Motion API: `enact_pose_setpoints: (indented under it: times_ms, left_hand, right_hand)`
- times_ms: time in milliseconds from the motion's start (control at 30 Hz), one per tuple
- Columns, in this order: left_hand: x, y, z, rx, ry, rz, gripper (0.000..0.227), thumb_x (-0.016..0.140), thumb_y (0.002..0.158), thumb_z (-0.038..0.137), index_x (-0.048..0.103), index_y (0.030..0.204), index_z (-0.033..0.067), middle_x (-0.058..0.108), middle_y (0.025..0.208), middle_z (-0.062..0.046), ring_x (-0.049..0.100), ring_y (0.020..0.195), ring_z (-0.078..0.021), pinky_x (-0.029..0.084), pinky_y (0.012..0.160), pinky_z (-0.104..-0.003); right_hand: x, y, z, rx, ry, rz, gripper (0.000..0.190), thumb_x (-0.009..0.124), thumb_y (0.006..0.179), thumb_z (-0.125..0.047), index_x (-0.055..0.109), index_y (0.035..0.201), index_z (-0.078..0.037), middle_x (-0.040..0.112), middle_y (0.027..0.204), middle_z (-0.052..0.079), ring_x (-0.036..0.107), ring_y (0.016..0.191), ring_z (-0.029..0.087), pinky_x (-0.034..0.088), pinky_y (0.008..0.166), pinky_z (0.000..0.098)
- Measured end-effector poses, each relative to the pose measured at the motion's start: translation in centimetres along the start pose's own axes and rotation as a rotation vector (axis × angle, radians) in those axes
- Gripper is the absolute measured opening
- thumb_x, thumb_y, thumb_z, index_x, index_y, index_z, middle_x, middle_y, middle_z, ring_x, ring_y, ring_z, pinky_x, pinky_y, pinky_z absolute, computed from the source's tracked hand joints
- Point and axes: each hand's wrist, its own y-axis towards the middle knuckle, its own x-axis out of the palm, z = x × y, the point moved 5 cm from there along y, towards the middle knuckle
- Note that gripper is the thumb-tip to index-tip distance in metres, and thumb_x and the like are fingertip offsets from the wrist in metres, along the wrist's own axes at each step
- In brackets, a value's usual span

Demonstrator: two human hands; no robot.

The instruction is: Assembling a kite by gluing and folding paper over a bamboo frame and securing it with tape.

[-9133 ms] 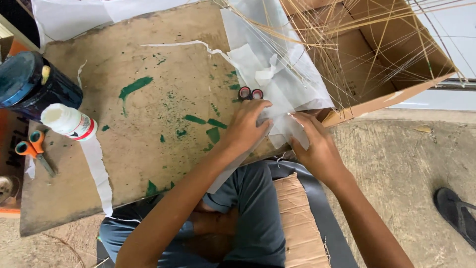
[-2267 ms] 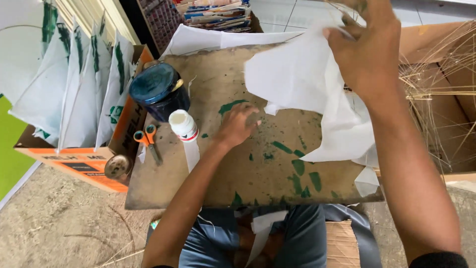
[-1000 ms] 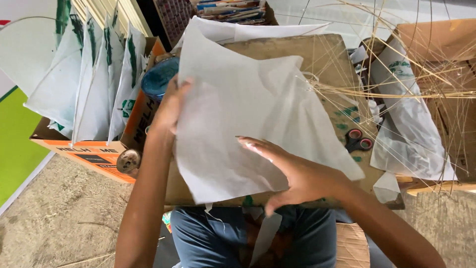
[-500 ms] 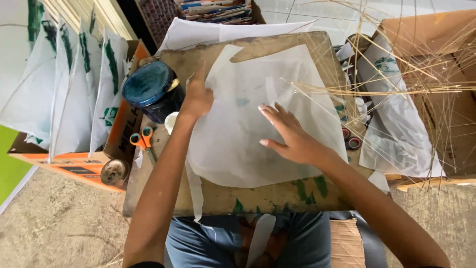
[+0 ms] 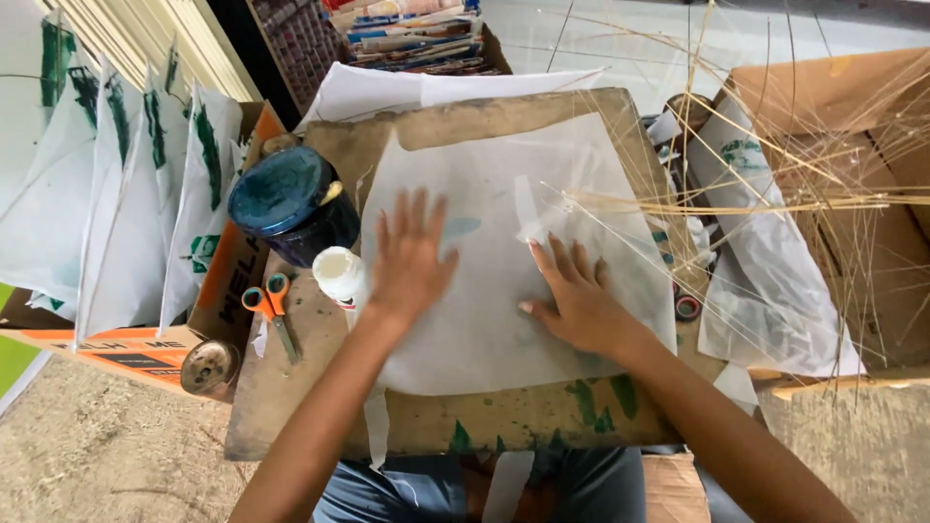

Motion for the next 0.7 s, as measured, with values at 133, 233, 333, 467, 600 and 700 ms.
enact_pose_setpoints:
  times_ms: [133, 233, 333, 467, 600, 700]
  left_hand:
    - [-0.4, -3.1, 3.0, -0.081, -0.052, -0.497, 0.079, 0.058, 0.096, 0.048, 0.029, 0.162, 0.015, 0.025, 0.165, -0.023, 0.019, 0.155, -0.0407, 0.013, 0.123, -0.062]
    - [0.5, -4.2, 4.3, -0.075, -0.093, -0.625, 0.087, 0.052, 0.095, 0.061, 0.021, 0.164, 0.0175, 0.026, 0.163, -0.023, 0.02, 0.154, -0.0402, 0.015, 0.122, -0.062]
    - [1.7, -3.9, 4.7, -0.079, -0.19, -0.578, 0.088, 0.049, 0.097, 0.062, 0.018, 0.164, 0.015, 0.024, 0.161, -0.027, 0.017, 0.154, -0.0446, 0.013, 0.12, -0.066]
    - [1.0, -3.0, 5.2, -0.046, -0.2, -0.546, 0.089, 0.044, 0.098, 0.065, 0.015, 0.165, 0.0128, 0.021, 0.162, -0.029, 0.013, 0.154, -0.0471, 0.008, 0.119, -0.07]
    - [1.7, -2.1, 4.3, 0.009, -0.226, -0.574, 0.087, 0.036, 0.101, 0.065, 0.011, 0.165, 0.0125, 0.017, 0.167, -0.026, 0.007, 0.157, -0.042, -0.001, 0.121, -0.067]
    - [1.7, -1.7, 4.3, 0.039, -0.277, -0.603, 0.085, 0.037, 0.101, 0.063, 0.008, 0.166, 0.0157, 0.015, 0.169, -0.023, 0.004, 0.158, -0.0407, -0.005, 0.121, -0.067]
  right_hand:
    - [-0.3, -0.3, -0.5, 0.082, -0.058, -0.039, 0.085, 0.044, 0.1, -0.058, 0.0, 0.167, -0.028, 0.019, 0.167, 0.019, 0.018, 0.152, 0.049, 0.017, 0.117, 0.0687]
    - [-0.3, -1.0, -0.7, 0.122, -0.099, -0.022, 0.083, 0.043, 0.1, -0.059, 0.002, 0.167, -0.03, 0.021, 0.166, 0.019, 0.023, 0.151, 0.047, 0.021, 0.117, 0.0674]
    - [-0.9, -1.5, -1.1, 0.143, -0.133, 0.009, 0.084, 0.042, 0.099, -0.061, 0.003, 0.167, -0.031, 0.026, 0.164, 0.021, 0.028, 0.149, 0.048, 0.026, 0.115, 0.0666]
    - [-1.4, -2.0, -0.7, 0.023, -0.126, 0.2, 0.076, 0.046, 0.1, -0.053, 0.017, 0.165, -0.025, 0.042, 0.153, 0.021, 0.047, 0.138, 0.044, 0.042, 0.108, 0.0572]
    - [-3.0, -2.6, -1.2, -0.187, -0.112, 0.506, 0.071, 0.062, 0.096, -0.04, 0.039, 0.159, -0.015, 0.061, 0.136, 0.023, 0.062, 0.122, 0.041, 0.053, 0.097, 0.0514]
    - [-4.7, -3.4, -1.9, -0.262, -0.036, 0.554, 0.067, 0.068, 0.092, -0.032, 0.048, 0.152, -0.01, 0.065, 0.13, 0.023, 0.065, 0.117, 0.043, 0.055, 0.095, 0.0504]
